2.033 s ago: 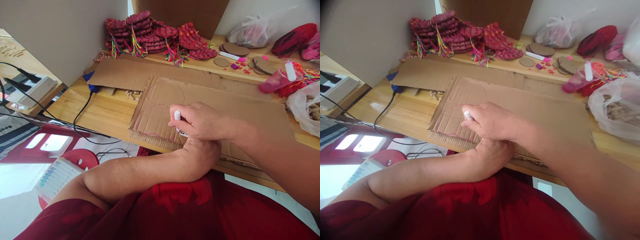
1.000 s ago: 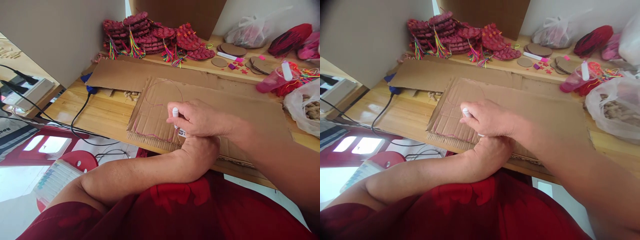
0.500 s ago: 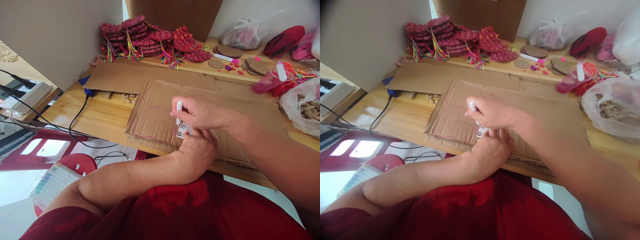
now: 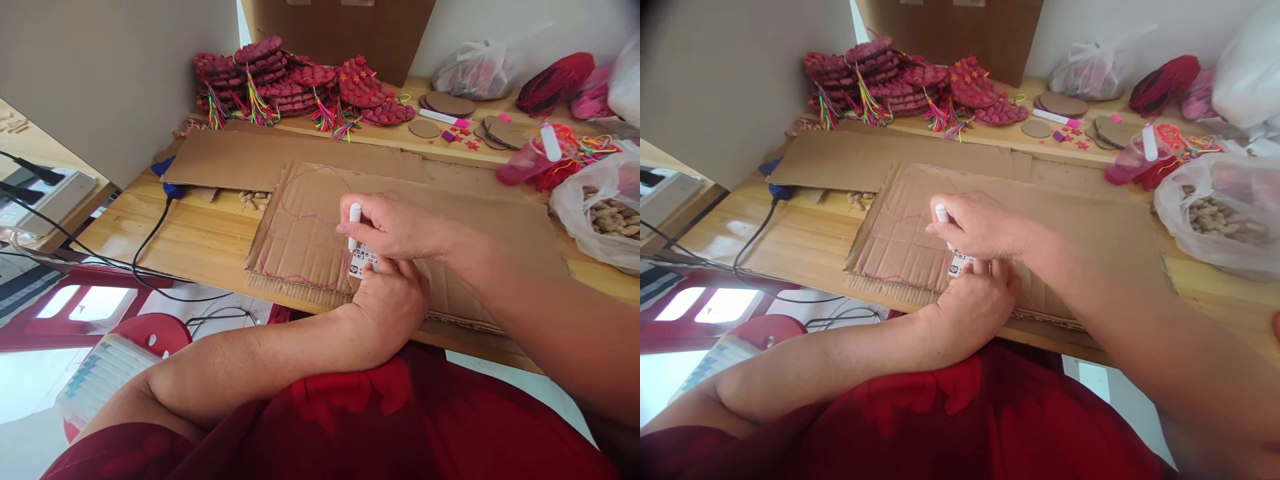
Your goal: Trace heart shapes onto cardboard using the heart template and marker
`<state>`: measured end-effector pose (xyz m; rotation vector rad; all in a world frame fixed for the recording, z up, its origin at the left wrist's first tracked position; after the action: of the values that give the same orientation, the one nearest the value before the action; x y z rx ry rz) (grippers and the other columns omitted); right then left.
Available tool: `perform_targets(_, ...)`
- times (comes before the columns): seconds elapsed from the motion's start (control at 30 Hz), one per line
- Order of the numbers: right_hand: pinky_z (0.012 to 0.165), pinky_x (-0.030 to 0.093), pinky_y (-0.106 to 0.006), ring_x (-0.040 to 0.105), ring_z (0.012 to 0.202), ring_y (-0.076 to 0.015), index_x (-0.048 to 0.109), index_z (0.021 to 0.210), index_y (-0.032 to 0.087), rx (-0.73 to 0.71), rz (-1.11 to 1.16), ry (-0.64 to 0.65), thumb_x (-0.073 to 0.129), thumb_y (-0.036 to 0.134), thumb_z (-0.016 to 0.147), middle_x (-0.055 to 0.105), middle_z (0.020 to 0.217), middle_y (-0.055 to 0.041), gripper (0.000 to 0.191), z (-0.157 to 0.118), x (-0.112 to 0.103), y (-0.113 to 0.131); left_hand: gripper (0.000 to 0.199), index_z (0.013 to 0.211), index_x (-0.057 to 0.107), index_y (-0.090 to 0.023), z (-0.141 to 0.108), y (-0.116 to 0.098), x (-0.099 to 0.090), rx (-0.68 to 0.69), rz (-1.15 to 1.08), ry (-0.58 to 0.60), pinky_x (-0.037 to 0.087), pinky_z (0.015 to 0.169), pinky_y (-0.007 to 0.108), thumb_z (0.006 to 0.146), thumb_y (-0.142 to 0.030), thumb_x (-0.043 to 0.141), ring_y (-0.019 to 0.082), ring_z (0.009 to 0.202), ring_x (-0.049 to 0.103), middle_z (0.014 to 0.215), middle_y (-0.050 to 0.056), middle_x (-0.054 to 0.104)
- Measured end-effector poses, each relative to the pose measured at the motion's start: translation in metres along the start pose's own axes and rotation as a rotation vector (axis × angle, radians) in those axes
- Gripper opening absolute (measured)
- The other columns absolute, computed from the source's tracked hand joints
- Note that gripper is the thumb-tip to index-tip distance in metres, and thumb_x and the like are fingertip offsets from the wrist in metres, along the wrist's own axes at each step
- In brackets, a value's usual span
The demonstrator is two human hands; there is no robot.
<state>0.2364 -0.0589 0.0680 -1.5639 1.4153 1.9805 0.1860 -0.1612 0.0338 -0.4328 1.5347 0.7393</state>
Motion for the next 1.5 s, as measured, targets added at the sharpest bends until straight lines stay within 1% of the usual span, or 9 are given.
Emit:
perform_targets(0.17, 0.065, 0.033, -0.032, 0.051, 0.065, -0.0157, 0.055, 0.081, 0.024, 0.04, -0.033, -0.045, 0.06, 0.032, 0.096, 0.065, 0.072, 0.0001, 0.018, -0.001, -0.012, -0.016, 0.048, 0.148, 0.059, -0.005, 0.002, -0.001, -0.001, 0.037, 0.046, 0.046, 0.068, 0.082, 0.04, 0.102, -0.007, 0.044, 0.041, 0.128, 0.067, 0.139, 0.03, 0.065)
perform_targets(0.23, 0.065, 0.033, -0.032, 0.052, 0.066, -0.0157, 0.055, 0.08, 0.024, 0.056, -0.022, -0.061, 0.06, 0.032, 0.096, 0.065, 0.074, -0.0002, 0.018, -0.005, -0.016, -0.024, 0.048, 0.149, 0.058, -0.006, 0.002, -0.002, 0.001, 0.043, 0.043, 0.053, 0.068, 0.085, 0.042, 0.103, -0.01, 0.047, 0.043, 0.132, 0.064, 0.143, 0.031, 0.063)
perform_targets(0.43, 0.063, 0.033, -0.033, 0.049, 0.061, -0.0154, 0.056, 0.079, 0.024, 0.134, -0.09, -0.126, 0.059, 0.033, 0.095, 0.061, 0.066, 0.0013, 0.018, -0.018, -0.028, -0.041, 0.047, 0.148, 0.059, -0.005, 0.003, -0.003, 0.003, 0.034, 0.024, 0.025, 0.069, 0.084, 0.043, 0.102, -0.01, 0.05, 0.043, 0.13, 0.065, 0.14, 0.032, 0.064)
perform_targets(0.6, 0.063, 0.033, -0.033, 0.049, 0.061, -0.016, 0.056, 0.079, 0.023, 0.172, -0.154, -0.142, 0.058, 0.034, 0.094, 0.06, 0.064, 0.001, 0.019, -0.024, -0.032, -0.045, 0.049, 0.15, 0.056, -0.003, 0.003, -0.002, 0.003, 0.058, 0.023, 0.054, 0.069, 0.085, 0.043, 0.103, -0.013, 0.05, 0.044, 0.131, 0.065, 0.141, 0.033, 0.063)
perform_targets(0.87, 0.066, 0.032, -0.032, 0.048, 0.064, -0.0149, 0.051, 0.079, 0.022, 0.079, -0.049, -0.113, 0.056, 0.031, 0.096, 0.061, 0.071, -0.0003, 0.02, -0.012, -0.016, -0.024, 0.048, 0.149, 0.056, -0.003, 0.004, -0.001, 0.004, 0.06, 0.051, 0.041, 0.069, 0.083, 0.042, 0.102, -0.011, 0.048, 0.043, 0.13, 0.066, 0.141, 0.032, 0.064)
perform_targets(1.03, 0.065, 0.03, -0.031, 0.045, 0.063, -0.0143, 0.049, 0.08, 0.023, 0.014, -0.027, -0.098, 0.057, 0.031, 0.095, 0.058, 0.068, 0.0019, 0.019, -0.003, -0.003, -0.013, 0.05, 0.146, 0.059, -0.002, 0.003, -0.001, 0.002, 0.059, 0.058, 0.031, 0.067, 0.066, 0.035, 0.099, -0.004, 0.045, 0.039, 0.111, 0.075, 0.122, 0.028, 0.073)
perform_targets(1.17, 0.065, 0.03, -0.031, 0.047, 0.063, -0.0141, 0.048, 0.082, 0.023, 0.01, 0.025, -0.071, 0.057, 0.03, 0.096, 0.06, 0.069, 0.0018, 0.018, -0.001, 0.002, -0.011, 0.047, 0.14, 0.064, -0.001, 0.002, -0.001, 0.004, 0.042, 0.058, -0.027, 0.065, 0.061, 0.032, 0.096, -0.002, 0.046, 0.036, 0.102, 0.077, 0.118, 0.027, 0.074)
perform_targets(1.37, 0.067, 0.032, -0.031, 0.05, 0.065, -0.0146, 0.051, 0.079, 0.022, 0.087, 0.024, -0.114, 0.058, 0.029, 0.096, 0.064, 0.074, -0.0003, 0.019, -0.01, -0.015, -0.03, 0.049, 0.146, 0.06, -0.002, 0.004, -0.004, 0.013, 0.059, 0.074, -0.022, 0.069, 0.071, 0.04, 0.099, -0.01, 0.053, 0.047, 0.124, 0.069, 0.134, 0.034, 0.066)
perform_targets(1.5, 0.065, 0.033, -0.031, 0.049, 0.063, -0.015, 0.052, 0.08, 0.023, 0.171, 0.012, -0.127, 0.057, 0.03, 0.097, 0.062, 0.069, 0.0007, 0.02, -0.019, -0.026, -0.047, 0.049, 0.147, 0.059, -0.003, 0.005, -0.004, 0.017, 0.062, 0.071, -0.046, 0.069, 0.076, 0.042, 0.099, -0.012, 0.056, 0.047, 0.125, 0.068, 0.134, 0.035, 0.066)
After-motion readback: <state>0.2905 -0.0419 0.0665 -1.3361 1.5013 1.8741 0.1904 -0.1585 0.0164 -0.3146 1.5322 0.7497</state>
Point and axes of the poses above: each hand's wrist, its own z-axis towards the middle knuckle, its own x-axis out of the palm, y = z × x, the point moved 3 cm from there along z, towards the middle knuckle
